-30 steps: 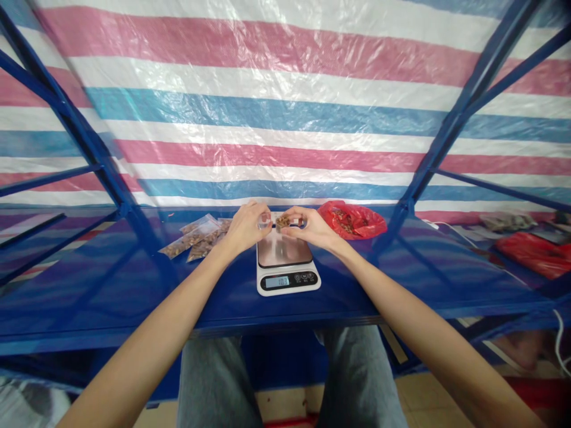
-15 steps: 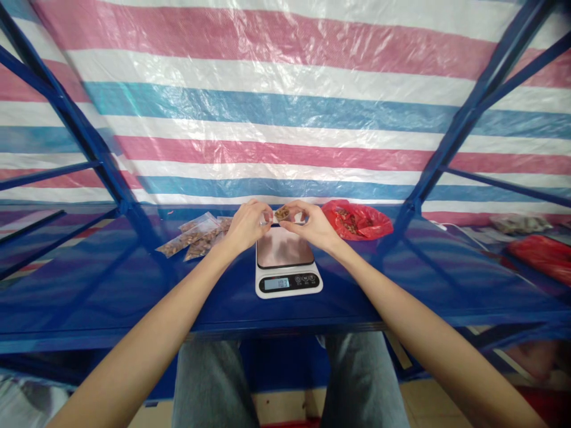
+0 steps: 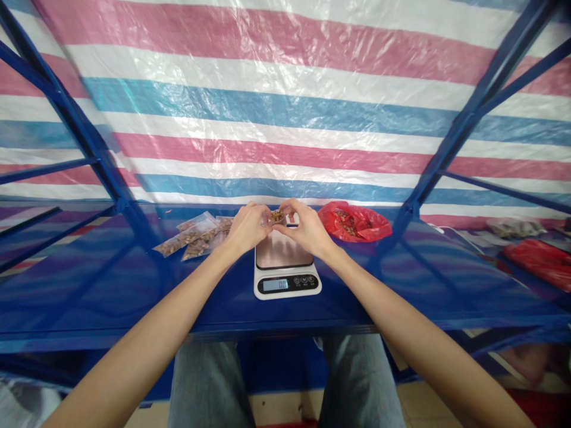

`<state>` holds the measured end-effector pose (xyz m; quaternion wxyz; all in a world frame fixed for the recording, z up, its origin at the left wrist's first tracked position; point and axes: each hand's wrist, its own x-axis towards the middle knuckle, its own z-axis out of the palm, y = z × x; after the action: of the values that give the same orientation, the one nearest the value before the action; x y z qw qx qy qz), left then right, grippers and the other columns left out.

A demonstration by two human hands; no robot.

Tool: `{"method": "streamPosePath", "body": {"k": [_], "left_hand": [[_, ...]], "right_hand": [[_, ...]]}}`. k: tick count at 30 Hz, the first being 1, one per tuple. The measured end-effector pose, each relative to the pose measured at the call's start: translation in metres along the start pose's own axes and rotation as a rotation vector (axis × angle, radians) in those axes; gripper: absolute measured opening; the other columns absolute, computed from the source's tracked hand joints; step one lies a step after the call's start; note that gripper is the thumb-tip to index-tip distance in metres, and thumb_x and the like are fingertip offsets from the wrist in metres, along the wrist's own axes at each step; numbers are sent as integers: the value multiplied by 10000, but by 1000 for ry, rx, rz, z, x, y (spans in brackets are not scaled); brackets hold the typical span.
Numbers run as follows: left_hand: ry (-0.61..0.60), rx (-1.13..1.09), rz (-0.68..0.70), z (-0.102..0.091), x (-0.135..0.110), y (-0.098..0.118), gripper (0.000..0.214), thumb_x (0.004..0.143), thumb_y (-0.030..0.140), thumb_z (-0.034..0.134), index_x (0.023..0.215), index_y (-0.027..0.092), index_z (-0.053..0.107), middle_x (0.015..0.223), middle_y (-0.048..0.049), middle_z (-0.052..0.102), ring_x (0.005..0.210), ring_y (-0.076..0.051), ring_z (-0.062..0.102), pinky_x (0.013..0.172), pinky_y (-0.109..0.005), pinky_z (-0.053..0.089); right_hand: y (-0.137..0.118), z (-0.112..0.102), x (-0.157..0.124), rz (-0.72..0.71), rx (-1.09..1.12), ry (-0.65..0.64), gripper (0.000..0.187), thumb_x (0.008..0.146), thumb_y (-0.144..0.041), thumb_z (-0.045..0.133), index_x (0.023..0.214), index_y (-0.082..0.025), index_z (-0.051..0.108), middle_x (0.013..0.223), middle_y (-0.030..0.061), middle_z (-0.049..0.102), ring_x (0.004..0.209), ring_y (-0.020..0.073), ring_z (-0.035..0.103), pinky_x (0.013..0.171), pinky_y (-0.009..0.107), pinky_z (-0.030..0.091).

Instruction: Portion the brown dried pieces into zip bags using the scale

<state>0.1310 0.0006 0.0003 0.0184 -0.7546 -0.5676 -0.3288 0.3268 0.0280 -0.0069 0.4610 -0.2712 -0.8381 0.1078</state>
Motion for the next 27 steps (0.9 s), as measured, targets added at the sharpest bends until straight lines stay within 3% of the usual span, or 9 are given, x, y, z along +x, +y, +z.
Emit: {"method": "streamPosePath", "body": {"k": [5,9,18,23,27], "left_hand": [[8,-22,-38,3,0,-4,141,794,171,694,921,198,747,908,-92,751,967,-296,690,847,-375,528],[8,-32,-29,6,1,-6,123,794,173,698,906,203,740,912,-92,746,991,-302,691,877,-383,530],[45,-122,-127,6,2,-13,210,777,185,738,986,162,756,956,-129,748,1003,-325,702,891,-406,541],[36,-317,-159,10,7,-17,176,754,185,733,921,135,759,901,-90,777,879,-268,719,795,-347,555],[26,-509,-158,11,11,-18,145,738,160,698,861,117,761,848,-59,786,778,-224,721,667,-284,542]], "right_hand": [[4,0,0,132,115,39,392,811,-386,858,1084,-234,621,785,-38,681,716,175,628,681,302,442],[2,0,0,109,85,1,379,839,-351,844,1138,-235,644,898,0,736,815,203,661,750,328,482],[-16,-6,20,-243,-397,-230,393,985,-251,700,1367,-200,625,1177,115,713,1073,286,630,952,430,478],[-35,-15,52,-418,-632,-456,325,1008,-108,585,1316,-201,634,1170,119,666,1000,266,622,858,393,444],[-42,-17,76,-520,-609,-607,332,980,-32,560,1274,-173,623,1120,100,676,906,225,618,836,379,428]]}}
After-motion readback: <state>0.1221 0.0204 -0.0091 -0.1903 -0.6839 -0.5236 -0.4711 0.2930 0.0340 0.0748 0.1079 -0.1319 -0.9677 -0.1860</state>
